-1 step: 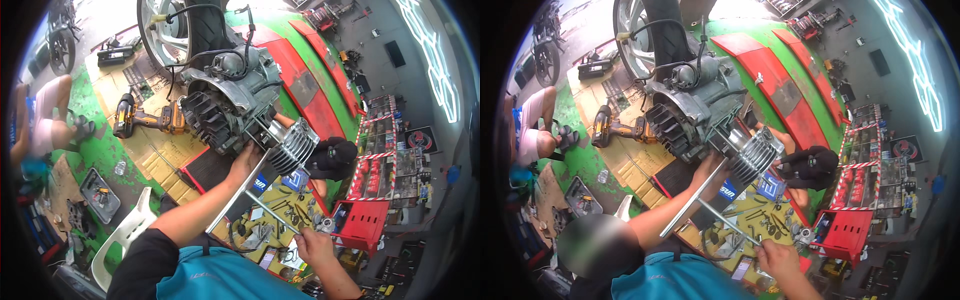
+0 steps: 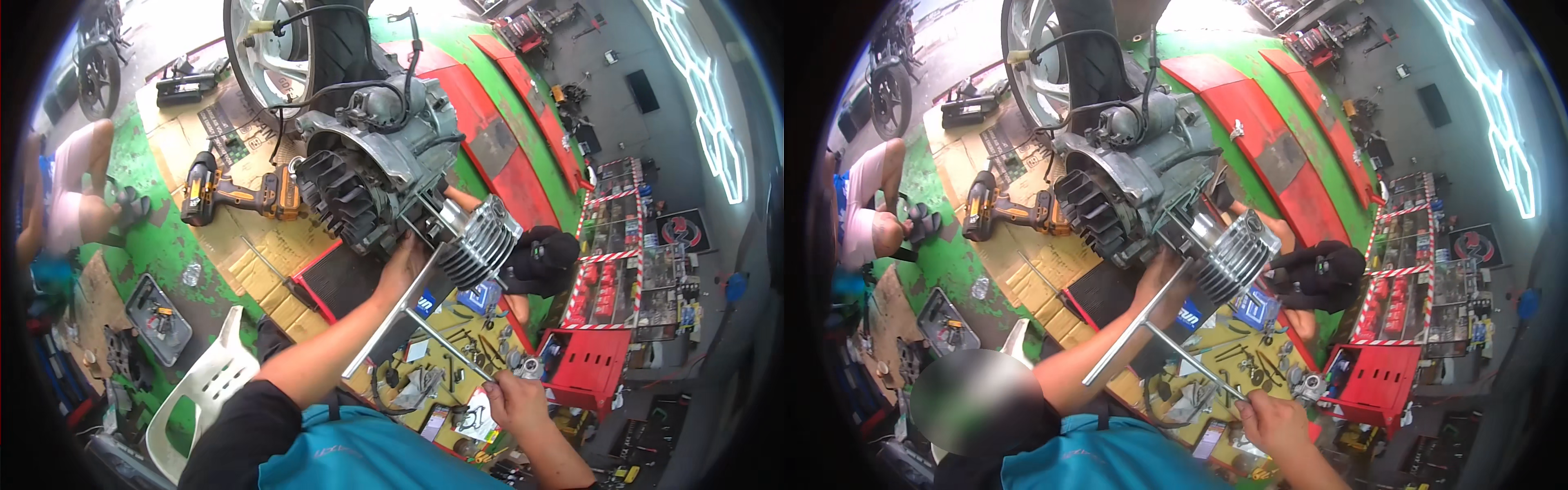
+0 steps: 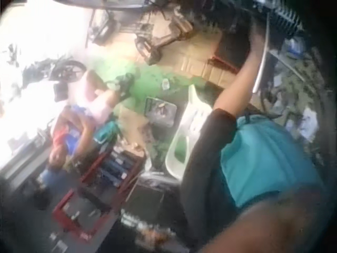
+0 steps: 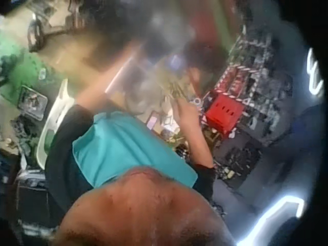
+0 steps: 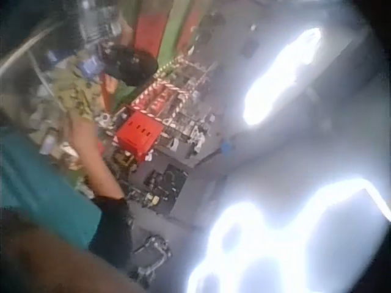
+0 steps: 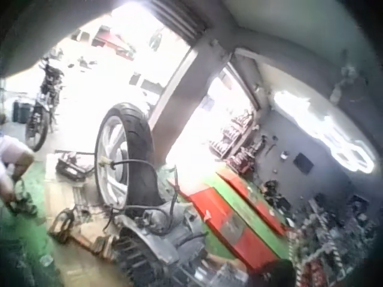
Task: The person handles a metallic cylinder head, inserting a small metal ring into a groove and rotating the part to check alignment. They then fit the cylinder head onto a larger engine block, use a wrench to tighten bolts, and wipe the assembly with a cloth.
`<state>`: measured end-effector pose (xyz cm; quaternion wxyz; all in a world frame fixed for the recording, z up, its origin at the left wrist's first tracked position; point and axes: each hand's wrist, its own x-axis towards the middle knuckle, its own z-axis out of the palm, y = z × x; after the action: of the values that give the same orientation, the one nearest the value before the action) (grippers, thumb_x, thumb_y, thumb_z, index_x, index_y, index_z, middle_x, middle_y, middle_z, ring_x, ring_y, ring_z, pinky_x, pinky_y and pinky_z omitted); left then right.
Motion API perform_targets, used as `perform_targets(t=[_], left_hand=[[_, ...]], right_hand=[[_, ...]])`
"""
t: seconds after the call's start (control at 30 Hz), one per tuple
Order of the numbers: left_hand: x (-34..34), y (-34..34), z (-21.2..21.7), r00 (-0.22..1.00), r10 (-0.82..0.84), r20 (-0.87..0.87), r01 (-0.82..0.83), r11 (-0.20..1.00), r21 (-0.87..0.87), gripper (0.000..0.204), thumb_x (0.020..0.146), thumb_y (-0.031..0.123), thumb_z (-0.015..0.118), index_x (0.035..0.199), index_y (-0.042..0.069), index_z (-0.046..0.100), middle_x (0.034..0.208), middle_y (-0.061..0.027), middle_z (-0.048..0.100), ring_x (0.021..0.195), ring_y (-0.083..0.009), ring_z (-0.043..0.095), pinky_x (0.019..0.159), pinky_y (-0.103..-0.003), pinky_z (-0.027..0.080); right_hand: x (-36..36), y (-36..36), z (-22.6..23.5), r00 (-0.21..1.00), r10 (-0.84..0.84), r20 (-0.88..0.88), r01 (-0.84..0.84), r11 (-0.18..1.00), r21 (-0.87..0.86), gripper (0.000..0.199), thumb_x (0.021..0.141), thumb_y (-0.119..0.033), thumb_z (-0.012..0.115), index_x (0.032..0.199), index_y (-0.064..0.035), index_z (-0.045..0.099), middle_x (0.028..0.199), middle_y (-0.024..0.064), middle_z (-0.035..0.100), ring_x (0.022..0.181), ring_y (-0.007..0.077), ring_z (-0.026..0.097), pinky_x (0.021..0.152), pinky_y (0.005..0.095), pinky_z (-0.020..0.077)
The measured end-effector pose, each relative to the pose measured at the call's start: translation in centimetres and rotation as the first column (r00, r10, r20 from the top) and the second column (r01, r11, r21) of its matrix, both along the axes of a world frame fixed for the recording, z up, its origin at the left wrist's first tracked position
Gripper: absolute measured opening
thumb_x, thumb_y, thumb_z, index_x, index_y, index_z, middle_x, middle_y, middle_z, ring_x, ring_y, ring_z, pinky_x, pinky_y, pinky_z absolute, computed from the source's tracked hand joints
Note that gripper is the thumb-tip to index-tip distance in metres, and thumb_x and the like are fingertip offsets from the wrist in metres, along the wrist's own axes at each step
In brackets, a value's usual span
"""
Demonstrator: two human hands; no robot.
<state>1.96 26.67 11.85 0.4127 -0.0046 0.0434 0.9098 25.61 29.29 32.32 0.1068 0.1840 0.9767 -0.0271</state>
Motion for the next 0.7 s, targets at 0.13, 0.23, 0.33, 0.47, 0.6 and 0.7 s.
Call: perform_targets(t=[0.13,0.23,0.33,0.47,0.6,0.7], left_hand=[[1.1,2.7,-0.6,0.995,0.041,0.086,-0.048,0.995,0.082,0.057,0.106,0.047,0.052,0.147,0.008,0.045,0.141,-0.0088,0.055,0.130,-0.0244,0.051,0.112,-0.044,0.037],[1.3,3.5,-0.1,0.989,0.008,0.144,-0.031,0.987,0.157,0.060,0.107,0.046,0.052,0.150,0.006,0.043,0.146,-0.0094,0.054,0.134,-0.0220,0.050,0.116,-0.042,0.035],[1.5,4.9,-0.5,0.978,0.077,0.192,-0.110,0.979,0.170,0.056,0.106,0.044,0.056,0.145,0.005,0.049,0.141,-0.0106,0.057,0.128,-0.0212,0.055,0.112,-0.039,0.037],[2.2,6.2,-1.1,0.969,0.124,0.214,-0.157,0.977,0.145,0.058,0.106,0.045,0.056,0.145,0.004,0.049,0.139,-0.0102,0.058,0.129,-0.0205,0.052,0.112,-0.038,0.036],[2.8,8.0,-2.0,0.957,0.163,0.241,-0.188,0.979,0.084,0.059,0.106,0.046,0.056,0.146,0.003,0.048,0.139,-0.0096,0.058,0.130,-0.0197,0.051,0.113,-0.037,0.035],[3.3,7.8,-1.8,0.955,0.149,0.257,-0.176,0.981,0.087,0.059,0.106,0.046,0.055,0.147,0.003,0.048,0.139,-0.0097,0.058,0.130,-0.0197,0.051,0.113,-0.037,0.035]], right_hand=[[-2.0,0.5,2.5,0.987,0.081,0.141,-0.091,0.994,0.067,0.025,0.094,-0.026,0.070,0.079,-0.0083,0.058,0.056,0.0092,0.060,0.048,0.0290,0.062,0.045,0.0422,0.0481],[-3.2,0.7,3.3,0.978,0.096,0.183,-0.114,0.990,0.088,0.027,0.093,-0.026,0.070,0.077,-0.0083,0.056,0.054,0.0088,0.058,0.047,0.0289,0.061,0.045,0.0425,0.0477],[-4.5,0.4,4.4,0.966,0.084,0.247,-0.118,0.985,0.127,0.026,0.093,-0.025,0.069,0.077,-0.0085,0.056,0.054,0.0084,0.057,0.047,0.0290,0.060,0.045,0.0426,0.0477],[-5.4,0.0,5.8,0.945,0.169,0.280,-0.205,0.973,0.104,0.024,0.092,-0.024,0.069,0.079,-0.0083,0.057,0.055,0.0086,0.057,0.047,0.0289,0.060,0.046,0.0425,0.0477],[-6.1,0.5,5.9,0.961,0.037,0.276,-0.075,0.988,0.131,0.019,0.088,-0.019,0.068,0.078,-0.0075,0.057,0.054,0.0090,0.055,0.047,0.0304,0.060,0.046,0.0426,0.0476],[-5.6,0.6,6.2,0.959,0.099,0.266,-0.126,0.988,0.085,0.011,0.084,-0.010,0.065,0.077,-0.0059,0.058,0.053,0.0105,0.053,0.047,0.0334,0.060,0.048,0.0440,0.0482]])
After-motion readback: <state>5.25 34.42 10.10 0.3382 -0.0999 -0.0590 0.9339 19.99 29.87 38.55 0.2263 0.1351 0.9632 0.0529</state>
